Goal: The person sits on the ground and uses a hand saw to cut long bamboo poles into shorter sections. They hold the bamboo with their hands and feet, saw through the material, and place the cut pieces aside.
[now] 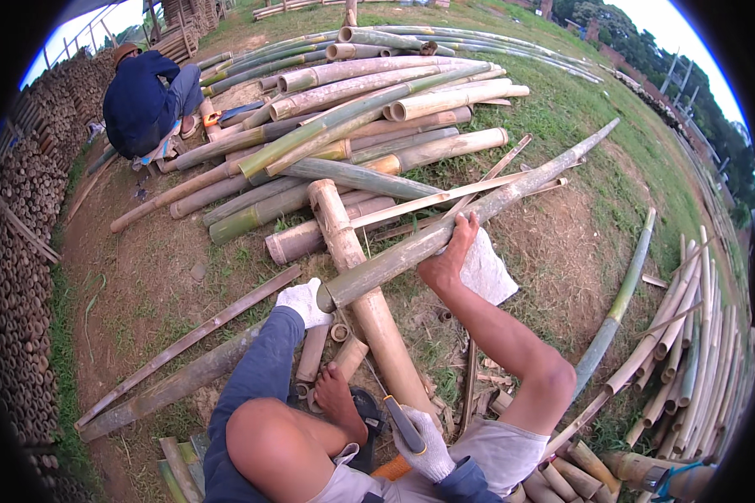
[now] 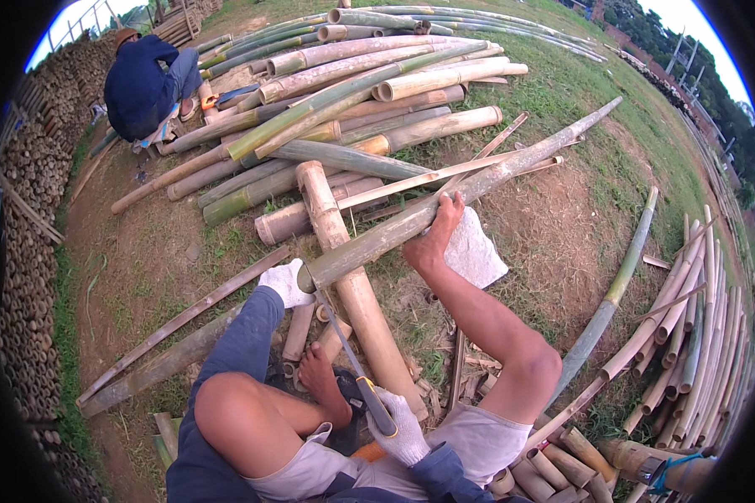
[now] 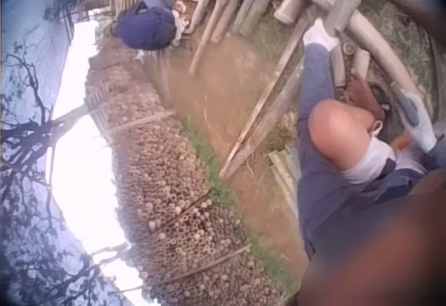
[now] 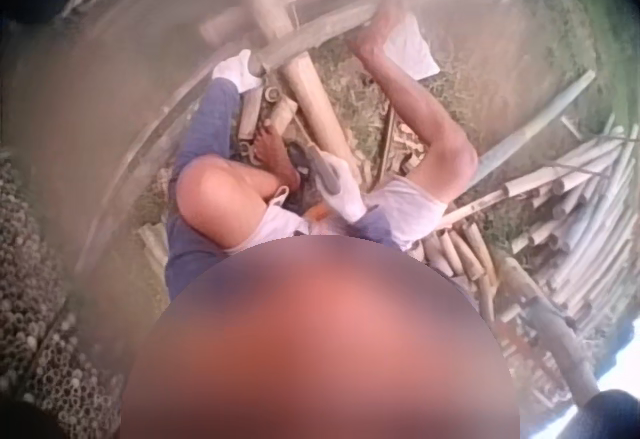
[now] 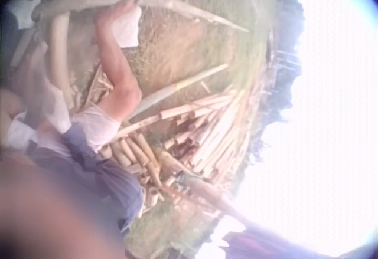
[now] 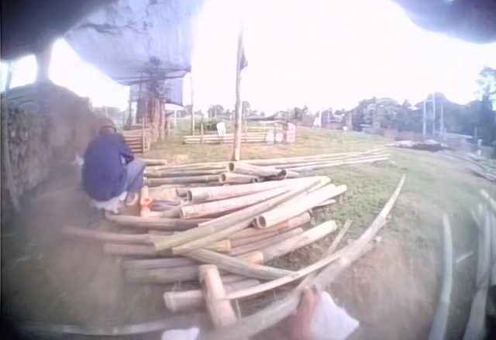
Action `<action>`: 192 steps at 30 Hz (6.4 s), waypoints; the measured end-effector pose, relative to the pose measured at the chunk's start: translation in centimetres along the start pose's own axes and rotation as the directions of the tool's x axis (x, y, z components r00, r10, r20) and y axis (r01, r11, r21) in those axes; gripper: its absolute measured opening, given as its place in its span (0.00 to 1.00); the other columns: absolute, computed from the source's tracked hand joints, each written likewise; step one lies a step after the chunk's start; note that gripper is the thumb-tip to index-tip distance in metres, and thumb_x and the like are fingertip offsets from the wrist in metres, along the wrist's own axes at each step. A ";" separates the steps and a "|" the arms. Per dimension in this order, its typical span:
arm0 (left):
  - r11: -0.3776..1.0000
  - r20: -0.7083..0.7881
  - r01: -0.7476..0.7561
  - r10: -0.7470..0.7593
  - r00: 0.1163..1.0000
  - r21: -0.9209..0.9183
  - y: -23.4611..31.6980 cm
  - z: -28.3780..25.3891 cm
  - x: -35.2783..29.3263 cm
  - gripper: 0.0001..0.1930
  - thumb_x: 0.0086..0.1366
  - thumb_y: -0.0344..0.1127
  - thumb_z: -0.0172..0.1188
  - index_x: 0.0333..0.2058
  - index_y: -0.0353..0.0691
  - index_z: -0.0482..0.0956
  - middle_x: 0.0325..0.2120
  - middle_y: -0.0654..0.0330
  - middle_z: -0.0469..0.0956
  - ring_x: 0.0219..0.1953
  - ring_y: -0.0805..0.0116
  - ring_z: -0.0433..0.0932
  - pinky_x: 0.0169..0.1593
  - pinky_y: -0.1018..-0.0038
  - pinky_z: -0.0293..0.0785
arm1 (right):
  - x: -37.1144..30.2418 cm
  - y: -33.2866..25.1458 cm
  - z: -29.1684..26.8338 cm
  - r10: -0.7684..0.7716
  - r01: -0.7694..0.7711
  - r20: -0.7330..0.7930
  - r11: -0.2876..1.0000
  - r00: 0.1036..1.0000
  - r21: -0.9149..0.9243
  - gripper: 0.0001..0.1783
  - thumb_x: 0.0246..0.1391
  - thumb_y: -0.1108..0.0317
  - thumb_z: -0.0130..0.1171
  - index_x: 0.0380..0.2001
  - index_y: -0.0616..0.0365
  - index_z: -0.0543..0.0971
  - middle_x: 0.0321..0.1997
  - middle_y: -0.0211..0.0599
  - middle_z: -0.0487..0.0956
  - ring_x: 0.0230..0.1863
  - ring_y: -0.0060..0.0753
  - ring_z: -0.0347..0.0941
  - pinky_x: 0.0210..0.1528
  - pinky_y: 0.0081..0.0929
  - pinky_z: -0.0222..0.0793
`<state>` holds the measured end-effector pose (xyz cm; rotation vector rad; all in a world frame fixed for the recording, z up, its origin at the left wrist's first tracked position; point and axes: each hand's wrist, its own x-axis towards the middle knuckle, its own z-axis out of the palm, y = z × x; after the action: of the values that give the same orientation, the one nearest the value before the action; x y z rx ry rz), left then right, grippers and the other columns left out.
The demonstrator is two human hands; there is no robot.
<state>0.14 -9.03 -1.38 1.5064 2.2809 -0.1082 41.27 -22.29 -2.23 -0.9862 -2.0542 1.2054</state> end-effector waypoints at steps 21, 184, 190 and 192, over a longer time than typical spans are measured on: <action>0.999 -0.179 -0.021 0.015 0.984 -0.035 -0.5 2.1 0.9 0.31 0.62 0.56 0.73 0.57 0.45 0.81 0.53 0.44 0.88 0.57 0.42 0.88 0.59 0.50 0.84 | 1.0 -0.7 -0.4 -0.005 0.005 0.014 1.000 1.000 0.028 0.29 0.60 0.80 0.73 0.64 0.61 0.78 0.62 0.50 0.83 0.65 0.53 0.81 0.71 0.43 0.73; 1.000 -0.415 -0.019 0.017 0.910 -0.001 0.3 5.8 -1.1 0.36 0.63 0.44 0.73 0.69 0.48 0.75 0.52 0.48 0.84 0.54 0.45 0.85 0.59 0.50 0.81 | 3.0 -3.7 -2.5 0.015 -0.017 0.032 0.998 0.999 0.068 0.27 0.63 0.77 0.70 0.64 0.63 0.79 0.60 0.51 0.83 0.61 0.51 0.83 0.67 0.40 0.77; 0.999 -0.466 -0.034 0.036 0.884 0.013 0.3 5.9 -1.1 0.25 0.67 0.45 0.69 0.60 0.47 0.79 0.49 0.46 0.86 0.53 0.41 0.87 0.56 0.47 0.83 | 3.1 -3.5 -2.9 0.035 -0.038 0.063 0.998 0.997 0.051 0.30 0.60 0.77 0.72 0.66 0.62 0.79 0.62 0.54 0.83 0.64 0.57 0.82 0.68 0.43 0.77; 1.000 -0.467 -0.027 0.023 0.884 -0.001 0.4 6.0 -1.0 0.26 0.67 0.45 0.70 0.61 0.46 0.79 0.49 0.47 0.86 0.54 0.42 0.87 0.57 0.48 0.83 | 3.3 -4.1 -2.9 0.001 -0.003 0.062 1.000 0.998 0.029 0.30 0.60 0.77 0.73 0.65 0.62 0.79 0.62 0.54 0.83 0.63 0.58 0.83 0.67 0.43 0.78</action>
<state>2.55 -11.42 -6.46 1.7024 2.6180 0.3063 40.29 -19.53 3.02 -0.9485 -2.0771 1.2786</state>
